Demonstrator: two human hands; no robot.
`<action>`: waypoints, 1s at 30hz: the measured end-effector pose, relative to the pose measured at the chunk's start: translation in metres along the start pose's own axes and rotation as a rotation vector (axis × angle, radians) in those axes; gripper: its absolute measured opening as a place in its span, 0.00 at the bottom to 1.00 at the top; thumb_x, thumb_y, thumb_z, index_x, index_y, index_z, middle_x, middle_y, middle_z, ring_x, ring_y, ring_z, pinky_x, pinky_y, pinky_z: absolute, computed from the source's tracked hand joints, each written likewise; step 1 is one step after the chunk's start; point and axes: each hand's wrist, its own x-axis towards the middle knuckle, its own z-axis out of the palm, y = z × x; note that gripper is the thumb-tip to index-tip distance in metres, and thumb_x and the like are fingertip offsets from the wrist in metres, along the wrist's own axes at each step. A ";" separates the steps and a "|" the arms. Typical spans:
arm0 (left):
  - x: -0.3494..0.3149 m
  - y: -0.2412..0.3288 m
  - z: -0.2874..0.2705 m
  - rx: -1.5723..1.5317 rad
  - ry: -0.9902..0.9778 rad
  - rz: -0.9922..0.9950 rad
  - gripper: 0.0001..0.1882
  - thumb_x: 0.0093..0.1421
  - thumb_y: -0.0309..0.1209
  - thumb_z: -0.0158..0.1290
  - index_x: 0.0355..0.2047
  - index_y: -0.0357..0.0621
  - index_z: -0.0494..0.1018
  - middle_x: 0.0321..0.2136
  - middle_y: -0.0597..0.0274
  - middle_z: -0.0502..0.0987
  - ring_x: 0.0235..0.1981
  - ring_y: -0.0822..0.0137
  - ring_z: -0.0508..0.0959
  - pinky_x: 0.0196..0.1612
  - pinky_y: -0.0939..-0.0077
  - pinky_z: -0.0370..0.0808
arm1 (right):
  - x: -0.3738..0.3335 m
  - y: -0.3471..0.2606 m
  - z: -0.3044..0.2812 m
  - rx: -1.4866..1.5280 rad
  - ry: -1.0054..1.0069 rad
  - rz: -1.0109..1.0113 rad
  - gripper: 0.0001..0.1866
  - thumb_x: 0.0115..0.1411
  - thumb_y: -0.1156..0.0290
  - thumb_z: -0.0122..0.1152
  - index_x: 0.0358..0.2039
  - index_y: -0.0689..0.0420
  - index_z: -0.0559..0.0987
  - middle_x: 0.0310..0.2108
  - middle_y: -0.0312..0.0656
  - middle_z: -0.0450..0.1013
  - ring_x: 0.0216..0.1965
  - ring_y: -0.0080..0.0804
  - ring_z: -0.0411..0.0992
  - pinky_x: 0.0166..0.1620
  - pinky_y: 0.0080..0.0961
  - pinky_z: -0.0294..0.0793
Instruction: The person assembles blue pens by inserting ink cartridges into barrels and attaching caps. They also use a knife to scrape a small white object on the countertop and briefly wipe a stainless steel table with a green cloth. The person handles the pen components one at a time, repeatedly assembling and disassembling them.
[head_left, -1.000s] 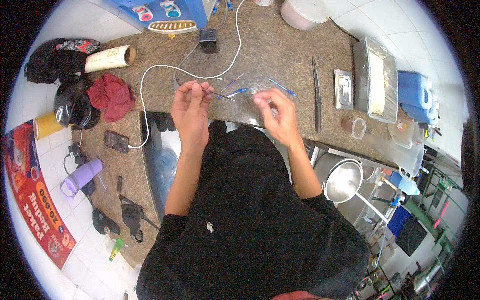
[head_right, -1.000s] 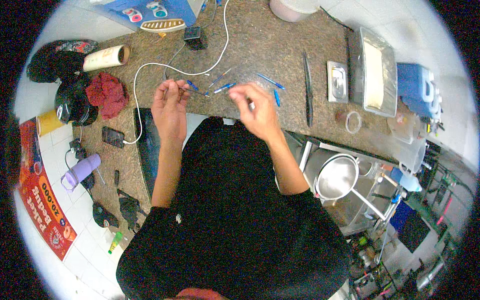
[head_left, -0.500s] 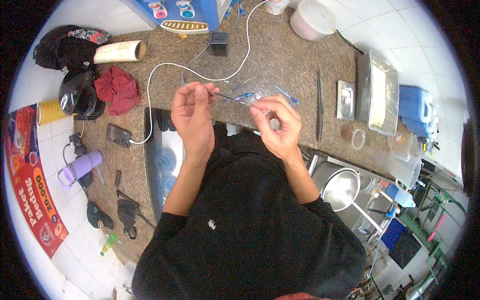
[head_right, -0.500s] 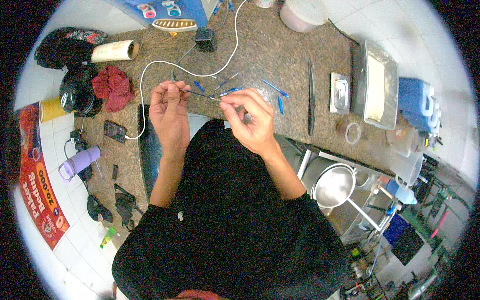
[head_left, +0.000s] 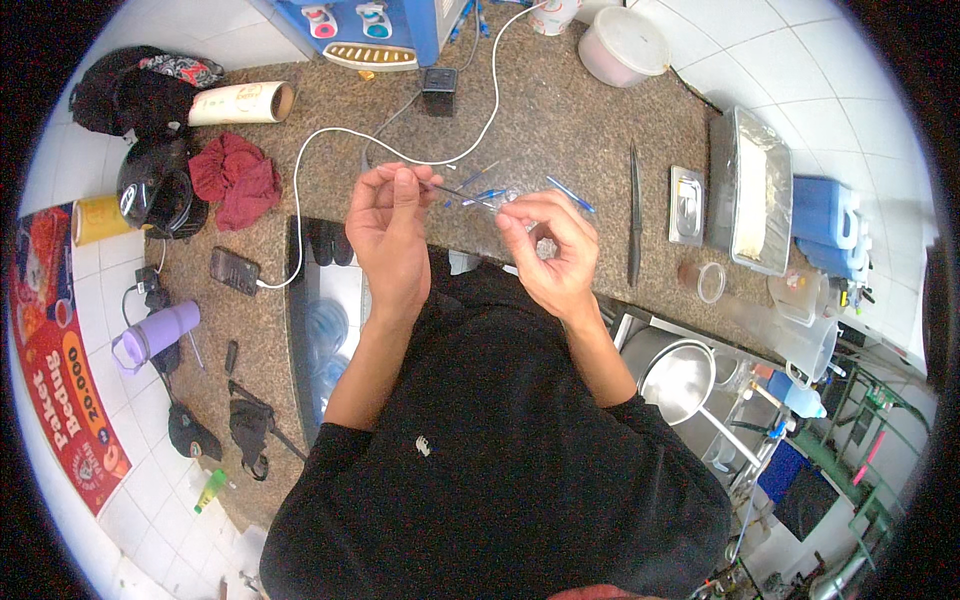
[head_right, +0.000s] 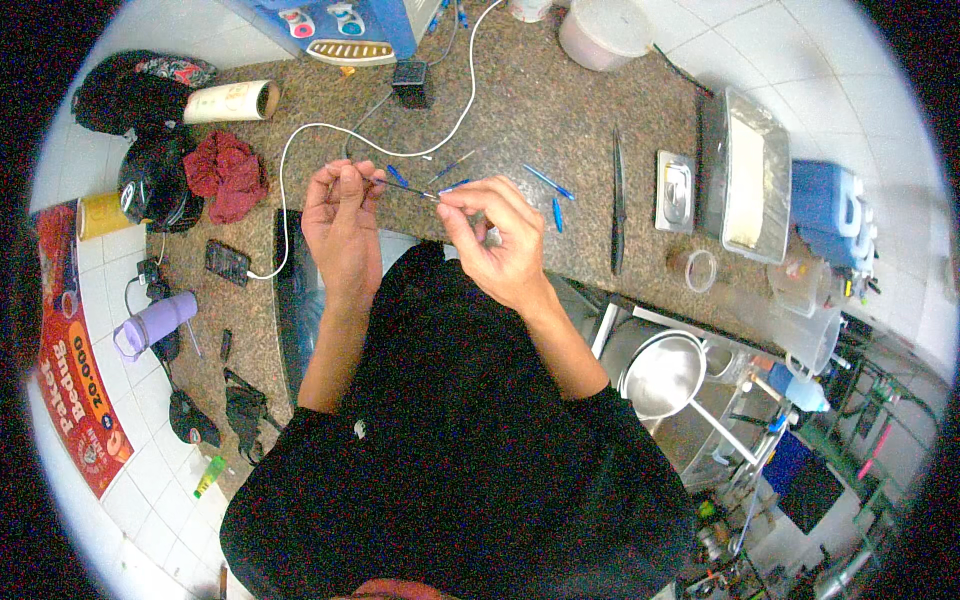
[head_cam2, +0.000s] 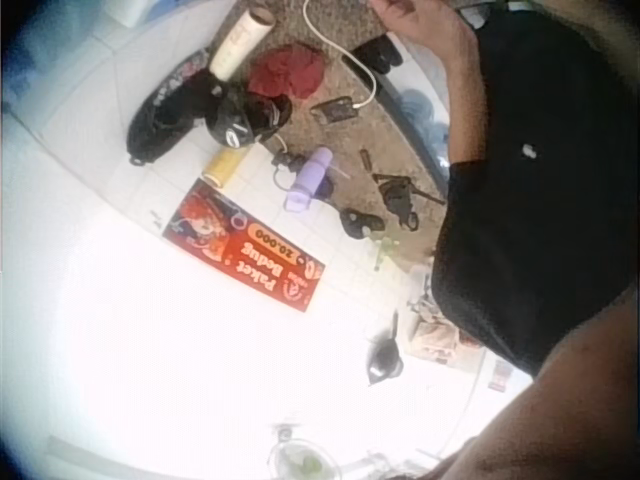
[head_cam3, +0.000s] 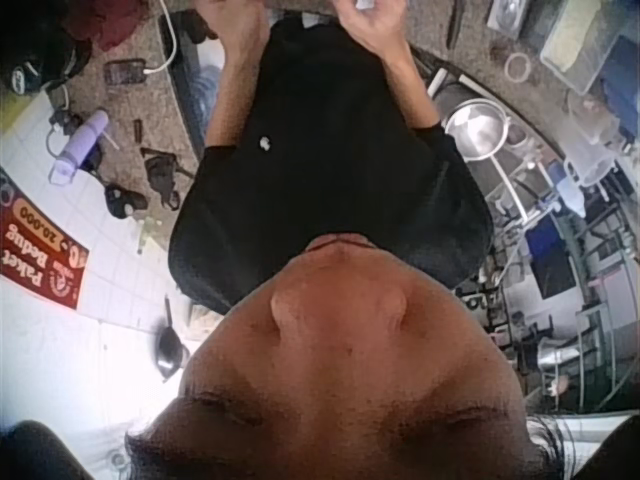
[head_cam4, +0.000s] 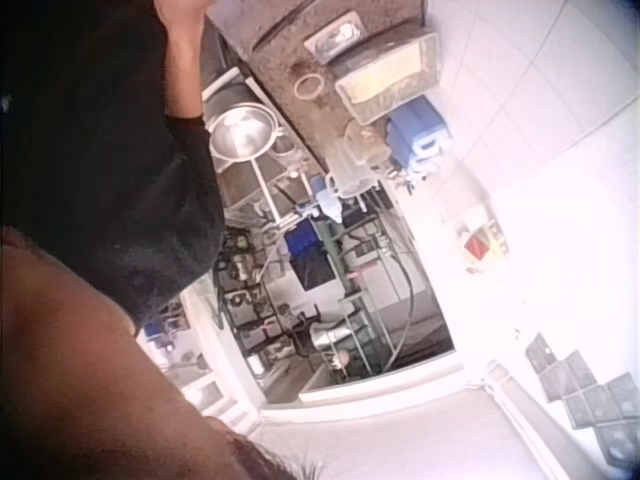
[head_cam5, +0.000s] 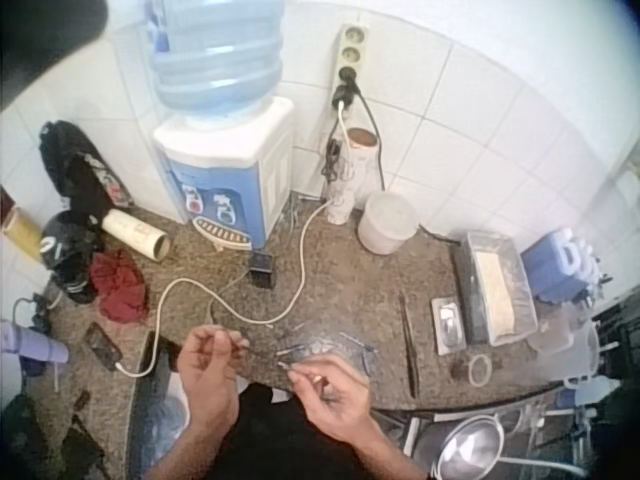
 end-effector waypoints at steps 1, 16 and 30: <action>0.000 0.000 0.000 -0.006 0.005 -0.006 0.09 0.68 0.30 0.55 0.46 0.42 0.72 0.41 0.58 0.81 0.41 0.65 0.80 0.48 0.69 0.77 | -0.001 0.000 0.000 0.003 0.007 0.005 0.06 0.55 0.81 0.68 0.34 0.59 0.83 0.33 0.41 0.79 0.30 0.25 0.74 0.22 0.17 0.68; 0.000 -0.006 0.005 0.042 -0.040 -0.036 0.08 0.69 0.30 0.54 0.43 0.38 0.72 0.39 0.55 0.82 0.39 0.68 0.81 0.44 0.75 0.76 | 0.004 -0.001 0.007 -0.026 -0.044 0.037 0.05 0.55 0.79 0.69 0.33 0.58 0.83 0.33 0.40 0.79 0.30 0.27 0.74 0.23 0.19 0.69; 0.018 -0.030 -0.020 -0.118 0.005 -0.326 0.07 0.68 0.30 0.55 0.42 0.40 0.72 0.42 0.55 0.80 0.42 0.66 0.80 0.46 0.75 0.77 | -0.003 0.069 -0.042 -0.026 0.091 0.469 0.15 0.65 0.63 0.63 0.46 0.59 0.80 0.42 0.41 0.80 0.41 0.27 0.76 0.43 0.25 0.76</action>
